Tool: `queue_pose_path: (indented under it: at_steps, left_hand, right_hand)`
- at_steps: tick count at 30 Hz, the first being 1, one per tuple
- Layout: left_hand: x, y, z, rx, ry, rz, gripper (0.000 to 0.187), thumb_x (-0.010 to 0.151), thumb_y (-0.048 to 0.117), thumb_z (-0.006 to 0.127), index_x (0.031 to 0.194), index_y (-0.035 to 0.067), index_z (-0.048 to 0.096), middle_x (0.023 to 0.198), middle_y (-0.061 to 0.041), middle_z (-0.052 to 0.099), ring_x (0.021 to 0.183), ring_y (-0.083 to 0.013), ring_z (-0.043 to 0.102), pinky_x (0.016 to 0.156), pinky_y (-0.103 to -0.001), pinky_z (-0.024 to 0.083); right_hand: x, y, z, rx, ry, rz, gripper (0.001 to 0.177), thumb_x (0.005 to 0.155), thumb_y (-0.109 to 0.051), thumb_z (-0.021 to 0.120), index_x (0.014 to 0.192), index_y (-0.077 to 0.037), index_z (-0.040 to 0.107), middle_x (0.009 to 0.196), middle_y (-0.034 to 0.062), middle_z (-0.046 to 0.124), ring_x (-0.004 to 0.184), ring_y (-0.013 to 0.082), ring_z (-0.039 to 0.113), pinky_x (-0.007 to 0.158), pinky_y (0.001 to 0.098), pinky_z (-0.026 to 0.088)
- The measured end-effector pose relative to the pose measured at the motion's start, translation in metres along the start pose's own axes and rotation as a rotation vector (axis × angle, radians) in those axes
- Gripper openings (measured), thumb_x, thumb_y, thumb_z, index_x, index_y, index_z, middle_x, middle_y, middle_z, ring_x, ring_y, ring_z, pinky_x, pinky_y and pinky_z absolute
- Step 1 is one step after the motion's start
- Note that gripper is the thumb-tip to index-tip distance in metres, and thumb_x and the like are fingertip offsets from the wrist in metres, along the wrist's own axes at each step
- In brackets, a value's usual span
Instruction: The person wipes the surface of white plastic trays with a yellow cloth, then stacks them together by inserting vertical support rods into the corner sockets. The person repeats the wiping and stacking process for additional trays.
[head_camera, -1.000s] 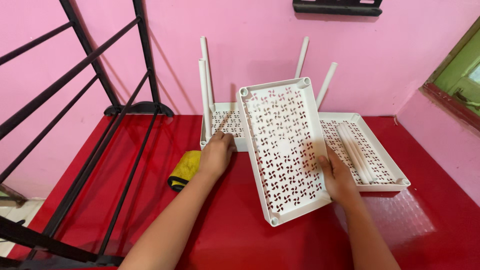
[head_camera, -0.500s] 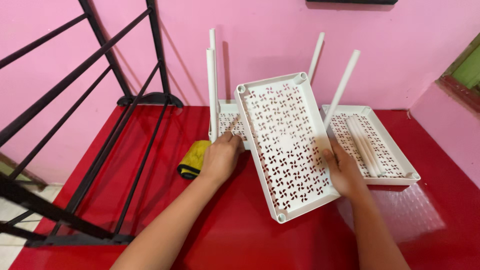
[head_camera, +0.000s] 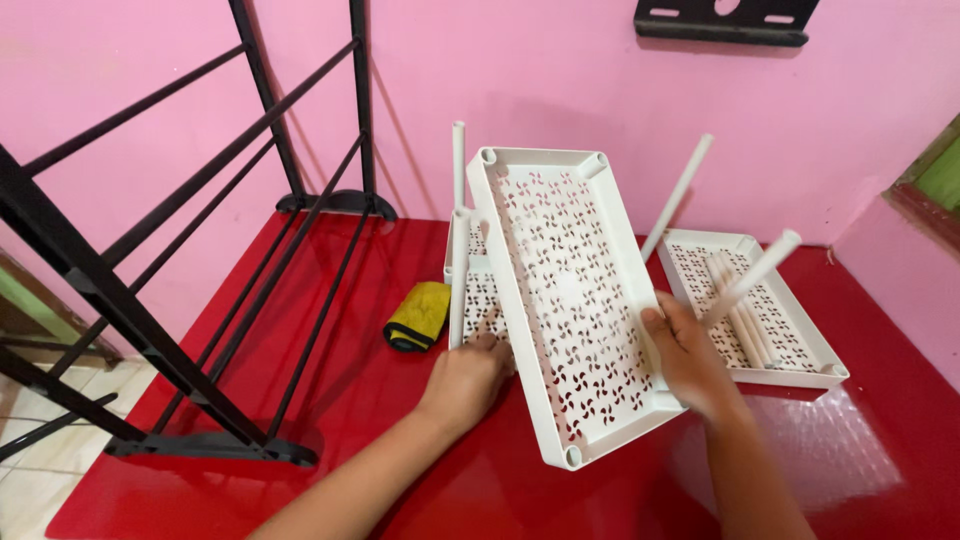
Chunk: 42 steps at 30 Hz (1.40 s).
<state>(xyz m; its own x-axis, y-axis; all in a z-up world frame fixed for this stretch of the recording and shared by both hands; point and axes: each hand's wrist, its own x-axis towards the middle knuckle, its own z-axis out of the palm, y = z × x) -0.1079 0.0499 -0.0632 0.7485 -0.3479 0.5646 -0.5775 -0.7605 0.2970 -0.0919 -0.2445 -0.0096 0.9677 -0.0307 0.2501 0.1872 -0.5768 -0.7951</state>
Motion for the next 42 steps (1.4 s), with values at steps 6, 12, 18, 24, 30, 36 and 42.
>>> queue_pose_path:
  at_steps: [6,12,18,24,30,36,42]
  left_hand:
    - [-0.016,0.008,0.005,0.051,-0.05,0.012,0.008,0.082,0.006,0.067,0.09,0.004,0.069,0.084,-0.016,0.067,0.066,-0.0357,0.069,0.056,-0.047,0.056]
    - [-0.032,0.018,0.008,0.074,-0.1,0.045,0.016,0.076,0.002,0.065,0.092,0.003,0.068,0.084,-0.015,0.065,0.067,-0.0342,0.069,0.056,-0.045,0.057]
    - [-0.037,0.024,0.003,0.019,-0.087,0.015,0.011,0.079,0.003,0.067,0.09,0.001,0.068,0.084,-0.017,0.066,0.066,-0.0366,0.069,0.056,-0.047,0.056]
    - [-0.029,0.027,-0.013,-0.075,-0.091,-0.052,0.014,0.077,0.001,0.065,0.09,-0.001,0.07,0.096,-0.021,0.07,0.072,-0.0395,0.071,0.061,-0.048,0.058]
    - [-0.021,0.042,-0.029,-0.272,-0.12,-0.122,0.017,0.093,0.016,0.066,0.096,0.0,0.072,0.096,-0.022,0.071,0.081,-0.0412,0.069,0.071,-0.05,0.056]
    - [-0.009,0.063,-0.046,-1.141,-0.175,-0.267,0.054,0.109,0.03,0.041,0.155,0.009,0.022,0.132,-0.016,0.066,0.102,-0.0261,0.076,0.091,-0.037,0.061]
    - [0.01,0.085,-0.058,-1.485,0.073,-0.341,0.081,0.102,0.019,0.053,0.159,0.015,-0.004,0.13,-0.025,0.065,0.104,-0.0273,0.071,0.086,-0.036,0.063]
  right_hand:
    - [0.001,-0.001,0.008,0.126,0.019,0.107,0.043,0.105,-0.035,0.046,0.135,-0.008,0.06,0.11,0.0093,0.067,0.101,0.0181,0.062,0.089,0.0352,0.052]
    - [-0.005,0.004,0.004,0.255,0.003,0.002,0.043,0.106,-0.032,0.044,0.135,-0.003,0.058,0.111,0.0102,0.07,0.103,0.0172,0.063,0.092,0.034,0.051]
    - [-0.003,0.013,0.018,0.247,0.045,0.034,0.04,0.107,-0.028,0.046,0.135,-0.002,0.058,0.118,0.0102,0.069,0.109,0.0168,0.062,0.096,0.0338,0.048]
    - [0.002,0.022,0.029,0.446,0.095,0.099,0.04,0.106,-0.024,0.048,0.138,-0.002,0.056,0.12,0.0102,0.068,0.108,0.0174,0.062,0.096,0.0333,0.049]
    - [0.003,0.005,0.023,0.443,0.183,0.193,0.044,0.106,-0.02,0.043,0.147,-0.006,0.047,0.134,0.0099,0.062,0.122,0.0166,0.058,0.102,0.0311,0.045]
    - [-0.008,-0.048,0.02,0.697,0.227,0.087,0.053,0.104,-0.012,0.038,0.156,-0.009,0.03,0.149,0.0145,0.051,0.131,0.0216,0.054,0.107,0.0374,0.046]
    - [-0.021,-0.089,0.023,0.535,0.312,-0.046,0.065,0.101,-0.004,0.038,0.161,-0.016,0.017,0.151,0.0232,0.046,0.136,0.0263,0.053,0.109,0.042,0.047]
